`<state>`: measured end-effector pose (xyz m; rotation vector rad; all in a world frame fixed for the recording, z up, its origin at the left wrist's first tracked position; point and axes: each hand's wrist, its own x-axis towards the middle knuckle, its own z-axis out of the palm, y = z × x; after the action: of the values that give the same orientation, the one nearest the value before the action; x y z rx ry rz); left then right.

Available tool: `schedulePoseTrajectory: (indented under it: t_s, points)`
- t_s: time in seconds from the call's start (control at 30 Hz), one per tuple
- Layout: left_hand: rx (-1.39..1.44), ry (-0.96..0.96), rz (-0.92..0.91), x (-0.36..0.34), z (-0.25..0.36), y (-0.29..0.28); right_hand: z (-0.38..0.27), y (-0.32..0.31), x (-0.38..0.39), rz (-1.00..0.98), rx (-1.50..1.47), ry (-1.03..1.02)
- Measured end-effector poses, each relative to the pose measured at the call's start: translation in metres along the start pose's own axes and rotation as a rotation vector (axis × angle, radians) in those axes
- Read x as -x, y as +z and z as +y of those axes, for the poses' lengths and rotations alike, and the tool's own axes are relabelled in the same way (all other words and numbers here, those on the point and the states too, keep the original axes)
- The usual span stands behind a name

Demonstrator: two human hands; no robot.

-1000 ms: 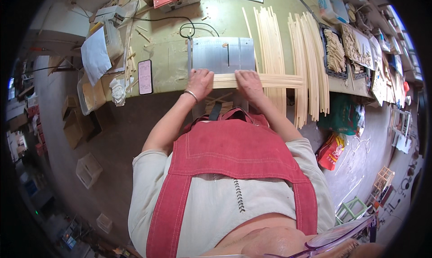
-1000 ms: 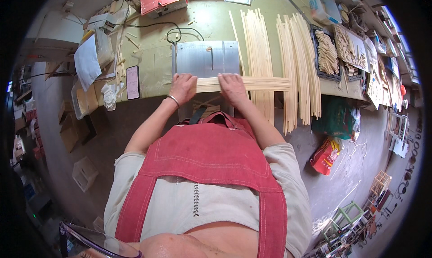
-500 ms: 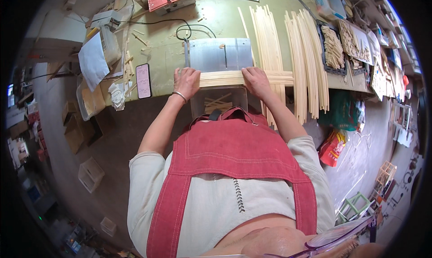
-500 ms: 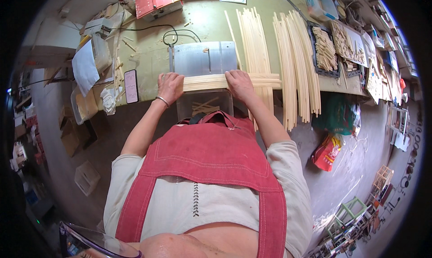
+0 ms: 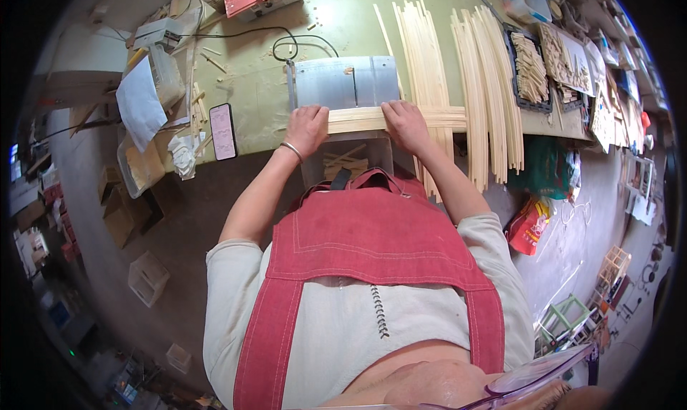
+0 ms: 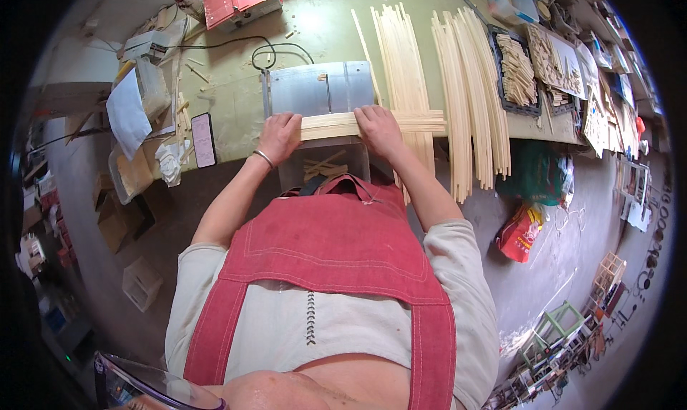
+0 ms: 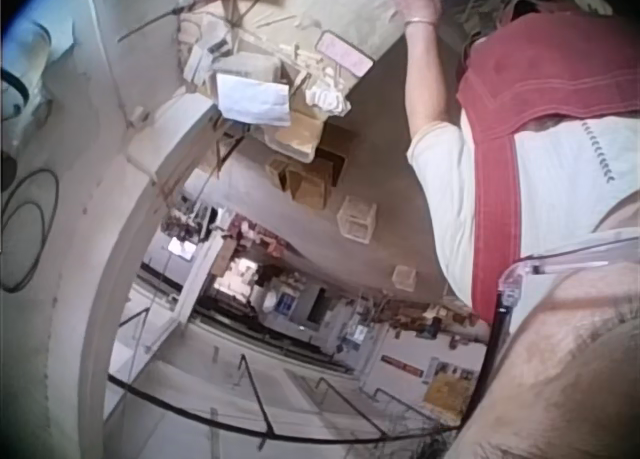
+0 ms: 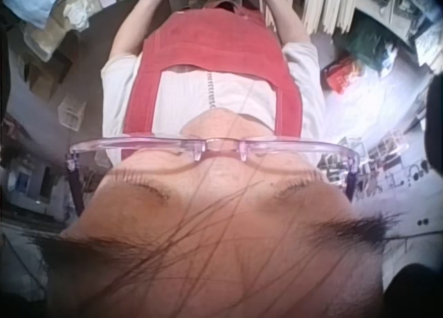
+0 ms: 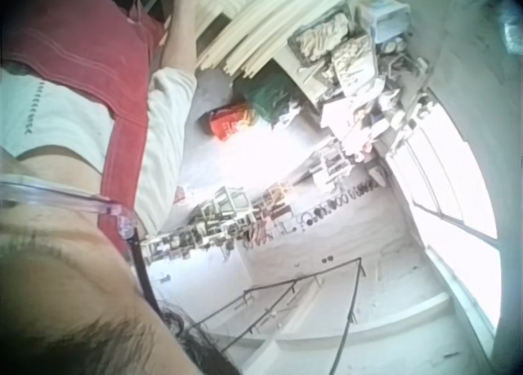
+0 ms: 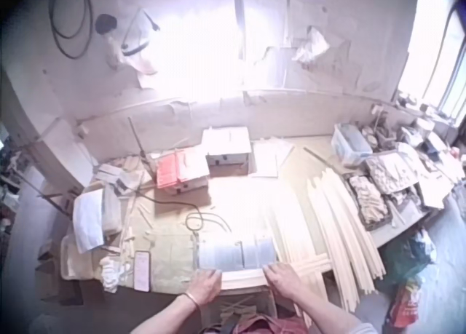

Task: The person arranges wooden strips on a workbench, retrieves a plastic container, and then uses a table saw to cut the strips into shorter pieces. The cut pieces are stacked on the table.

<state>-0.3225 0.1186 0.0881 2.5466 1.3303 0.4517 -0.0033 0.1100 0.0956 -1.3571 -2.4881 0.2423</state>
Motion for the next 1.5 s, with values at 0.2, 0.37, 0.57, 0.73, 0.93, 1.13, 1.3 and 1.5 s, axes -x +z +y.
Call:
schedulePoseTrajectory:
  t_s: [0.2,0.37,0.57,0.73,0.93,1.13,1.3,1.5]
  points:
    - [0.065,-0.038,-0.037,-0.016,-0.006,-0.007,0.011,0.005,-0.014,0.002,0.007,0.021]
    - [0.073,-0.045,-0.022,-0.023,-0.014,-0.006,0.015,0.005,-0.023,0.013,0.018,0.022]
    - [0.088,-0.057,-0.040,-0.029,-0.018,-0.008,0.020,0.010,-0.029,0.022,0.011,0.017]
    - [0.078,-0.054,-0.057,-0.038,-0.023,-0.008,0.024,0.008,-0.036,-0.019,-0.008,0.053]
    - [0.068,-0.075,-0.062,-0.046,-0.026,-0.006,0.028,0.007,-0.044,-0.004,-0.001,0.050]
    - [0.065,-0.080,-0.053,-0.050,-0.027,-0.011,0.030,0.006,-0.050,-0.016,0.005,0.062]
    - [0.059,-0.069,-0.045,-0.055,-0.031,-0.011,0.035,0.011,-0.053,-0.001,0.017,0.052]
    - [0.038,-0.064,-0.024,-0.060,-0.036,-0.009,0.039,0.013,-0.059,0.009,0.028,0.045]
